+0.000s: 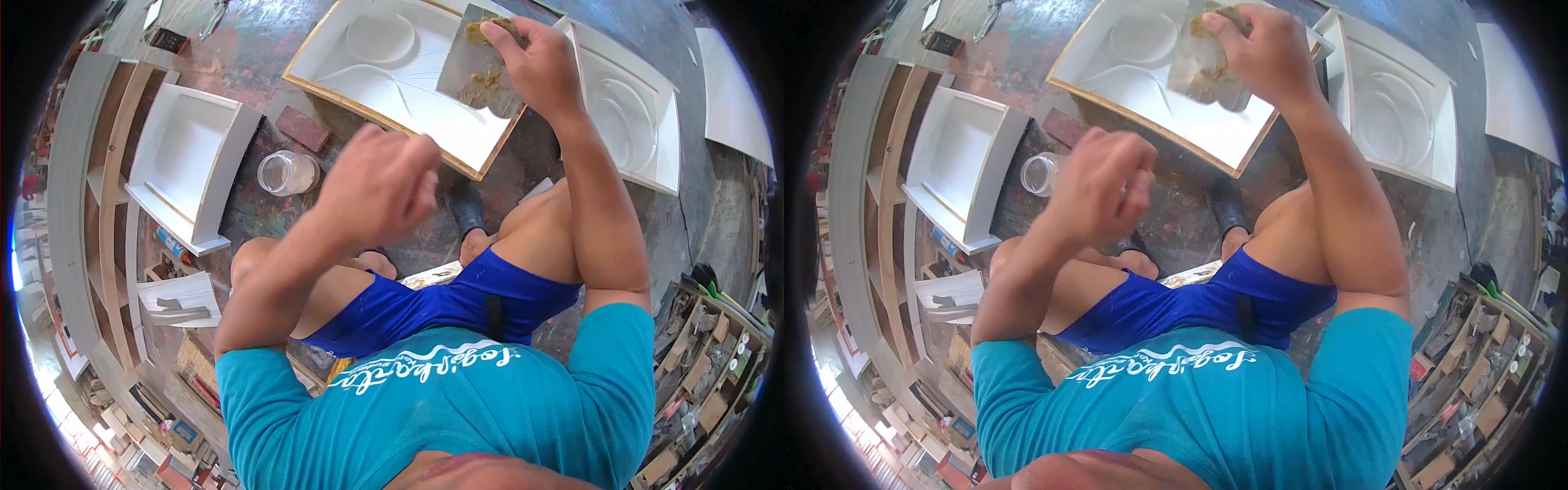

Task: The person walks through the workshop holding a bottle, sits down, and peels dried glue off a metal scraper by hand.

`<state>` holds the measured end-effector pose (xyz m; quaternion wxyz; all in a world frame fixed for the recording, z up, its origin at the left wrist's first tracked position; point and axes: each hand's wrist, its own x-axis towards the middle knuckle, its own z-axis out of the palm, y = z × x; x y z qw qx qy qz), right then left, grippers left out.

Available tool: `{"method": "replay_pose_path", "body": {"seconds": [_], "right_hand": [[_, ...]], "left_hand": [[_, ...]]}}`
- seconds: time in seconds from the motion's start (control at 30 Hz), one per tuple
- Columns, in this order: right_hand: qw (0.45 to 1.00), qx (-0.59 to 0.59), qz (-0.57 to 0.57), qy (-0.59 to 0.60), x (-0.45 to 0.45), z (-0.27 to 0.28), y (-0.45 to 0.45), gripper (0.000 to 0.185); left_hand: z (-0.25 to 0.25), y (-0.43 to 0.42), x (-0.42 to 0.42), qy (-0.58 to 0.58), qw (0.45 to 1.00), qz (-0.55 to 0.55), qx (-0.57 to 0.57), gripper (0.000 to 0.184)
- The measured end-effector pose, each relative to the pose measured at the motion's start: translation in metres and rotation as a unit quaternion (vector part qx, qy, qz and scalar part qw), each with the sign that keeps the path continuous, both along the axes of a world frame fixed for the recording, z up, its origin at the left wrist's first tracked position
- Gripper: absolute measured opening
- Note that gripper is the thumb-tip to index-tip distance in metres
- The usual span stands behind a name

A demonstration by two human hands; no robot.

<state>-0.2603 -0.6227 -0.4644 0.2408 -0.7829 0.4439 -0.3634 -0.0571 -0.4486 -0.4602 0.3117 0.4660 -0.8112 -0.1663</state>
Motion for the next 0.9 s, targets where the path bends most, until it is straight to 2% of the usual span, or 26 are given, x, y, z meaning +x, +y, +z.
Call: {"method": "replay_pose_path", "body": {"seconds": [0.1,0.13,0.27,0.43,0.57,0.77,0.83,0.9], "right_hand": [[0.988,0.090,0.084,-0.094,0.001,0.002,0.020,0.034],[0.972,0.170,0.104,-0.127,0.002,0.008,0.028,0.034],[0.953,0.222,0.154,-0.133,0.008,0.015,0.039,0.030],[0.932,0.268,0.199,-0.143,0.012,0.008,0.038,0.030],[0.909,0.299,0.229,-0.182,0.012,0.007,0.040,0.030],[0.911,0.295,0.242,-0.157,0.009,0.017,0.043,0.033],[0.908,0.297,0.239,-0.172,0.010,0.013,0.041,0.034],[0.908,0.298,0.235,-0.177,0.010,0.013,0.041,0.034]], "left_hand": [[0.000,-0.013,0.026,-0.034,0.996,0.080,-0.037,0.012],[-0.001,-0.015,0.033,-0.006,0.995,0.091,-0.050,0.010],[0.015,-0.012,0.046,0.061,0.991,0.115,-0.008,0.011],[0.017,-0.014,0.046,0.068,0.981,0.176,-0.034,0.007],[0.013,-0.020,0.050,0.108,0.972,0.202,-0.052,0.013],[0.027,-0.015,0.057,0.101,0.964,0.243,0.047,0.019],[0.031,-0.014,0.058,0.075,0.964,0.249,0.048,0.015],[0.036,-0.013,0.057,0.051,0.967,0.241,0.072,0.018]]}}
